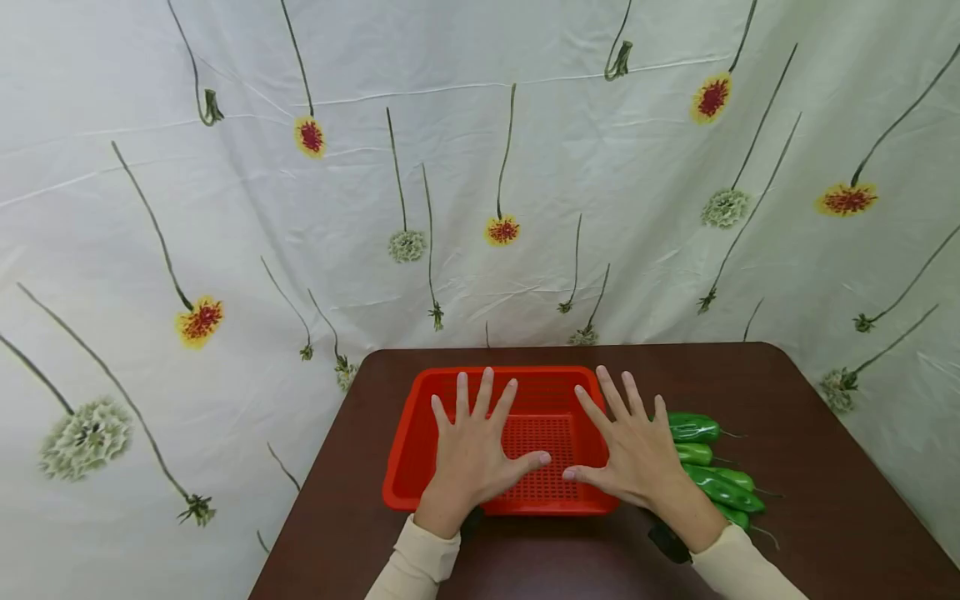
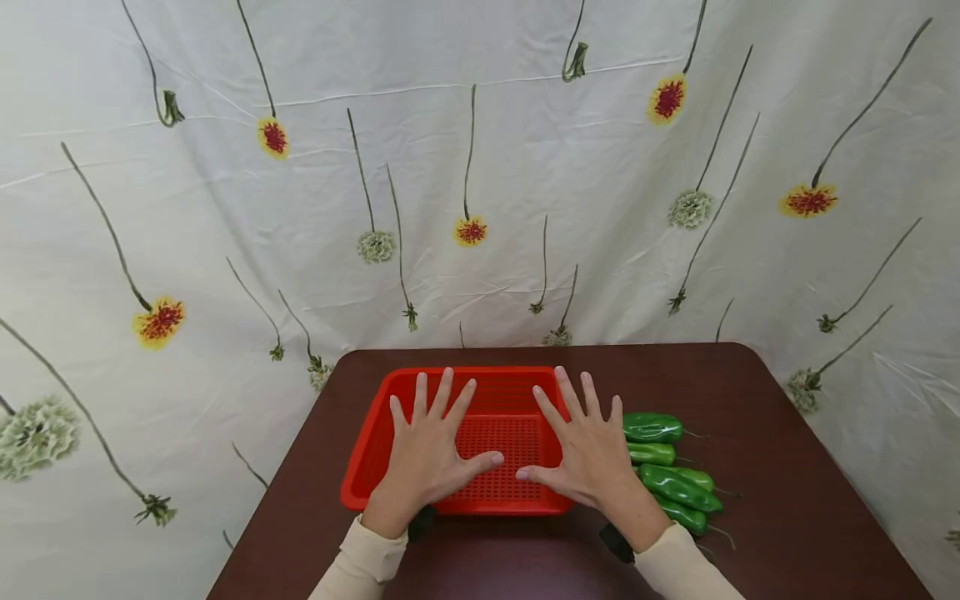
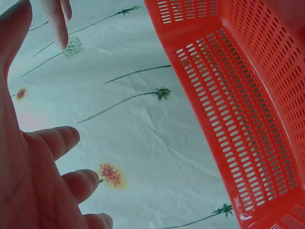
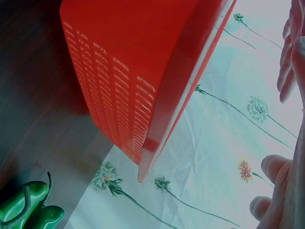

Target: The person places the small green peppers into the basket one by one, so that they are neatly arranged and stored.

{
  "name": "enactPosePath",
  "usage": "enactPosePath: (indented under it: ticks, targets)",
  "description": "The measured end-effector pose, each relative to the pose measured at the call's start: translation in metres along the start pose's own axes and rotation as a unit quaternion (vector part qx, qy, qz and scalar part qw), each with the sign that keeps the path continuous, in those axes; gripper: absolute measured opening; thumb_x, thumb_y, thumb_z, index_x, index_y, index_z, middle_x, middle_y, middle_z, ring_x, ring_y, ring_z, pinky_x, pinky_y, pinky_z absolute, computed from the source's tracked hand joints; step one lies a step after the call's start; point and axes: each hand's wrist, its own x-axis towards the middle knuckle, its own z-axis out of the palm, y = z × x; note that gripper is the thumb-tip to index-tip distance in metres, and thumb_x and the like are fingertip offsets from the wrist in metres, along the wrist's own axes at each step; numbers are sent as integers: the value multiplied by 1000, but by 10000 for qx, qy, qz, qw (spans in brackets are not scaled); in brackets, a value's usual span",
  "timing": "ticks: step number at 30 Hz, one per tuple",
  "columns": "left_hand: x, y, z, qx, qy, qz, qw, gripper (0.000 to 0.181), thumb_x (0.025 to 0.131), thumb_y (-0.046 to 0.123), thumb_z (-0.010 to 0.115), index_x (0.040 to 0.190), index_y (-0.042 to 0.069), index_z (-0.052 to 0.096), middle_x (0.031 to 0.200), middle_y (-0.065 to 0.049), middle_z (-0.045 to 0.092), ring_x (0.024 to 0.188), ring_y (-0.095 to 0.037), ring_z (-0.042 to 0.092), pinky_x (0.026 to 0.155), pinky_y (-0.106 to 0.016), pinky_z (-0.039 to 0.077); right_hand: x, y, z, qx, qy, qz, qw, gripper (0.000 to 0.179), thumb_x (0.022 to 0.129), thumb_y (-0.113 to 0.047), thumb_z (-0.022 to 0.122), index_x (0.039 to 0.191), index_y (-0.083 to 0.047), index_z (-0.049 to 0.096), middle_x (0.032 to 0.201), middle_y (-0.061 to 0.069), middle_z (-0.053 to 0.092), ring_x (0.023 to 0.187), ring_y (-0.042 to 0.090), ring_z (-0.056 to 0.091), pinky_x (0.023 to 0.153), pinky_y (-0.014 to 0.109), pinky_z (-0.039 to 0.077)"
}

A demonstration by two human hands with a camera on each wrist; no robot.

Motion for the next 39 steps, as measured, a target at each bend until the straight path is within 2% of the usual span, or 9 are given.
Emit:
enactPosePath:
  ticks: [9,18,22,26,29,34,39]
  targets:
    - [-7,-8,-8,-127,-56,-172,9998,106,77,92,35,162,32,13,171,-5,6,156,-43,6,116,-76,10,-4,-5,-4,94,-142,62,9998,108,75,-89,50,161,-30,21,171,7,8,154,41,17,109,76,27]
    - [-11,-24,-12,-325,144,-306,9989,101,81,82,50,162,32,16,170,-7,15,155,-40,14,116,-73,17,-9,-6,-5,432,-58,308,9986,109,76,-88,50,162,-30,16,170,7,12,154,38,19,111,73,27]
    - [-15,-33,-10,-418,173,-362,9983,101,82,83,48,162,31,16,169,-9,16,155,-41,16,118,-71,17,-14,-4,-6,577,-61,466,9972,109,76,-88,50,162,-33,13,170,7,13,154,38,18,111,73,27]
    - [-21,-42,-8,-535,105,-494,9973,103,82,88,38,162,30,14,170,-8,15,155,-40,18,117,-70,20,-22,0,-7,633,-143,569,9963,108,77,-87,50,162,-33,12,170,7,12,154,39,18,111,74,26]
    - [-23,-49,-6,-599,115,-605,9963,102,83,87,39,162,29,14,169,-9,16,154,-40,21,116,-71,21,-27,3,-7,641,-207,616,9958,108,77,-86,52,162,-31,15,170,7,12,153,39,19,110,74,26]
    - [-25,-57,-5,-736,375,-674,9943,97,86,76,52,162,24,22,166,-13,25,149,-41,32,115,-68,28,-33,7,-4,679,-187,749,9947,107,77,-84,55,162,-30,18,170,9,12,152,40,21,108,75,27]
    - [-29,-63,-4,-934,776,-822,9892,89,88,62,63,158,17,32,158,-18,39,134,-42,50,102,-61,47,-42,11,-1,771,-194,884,9929,108,78,-81,58,162,-31,14,169,11,13,151,40,24,106,77,29]
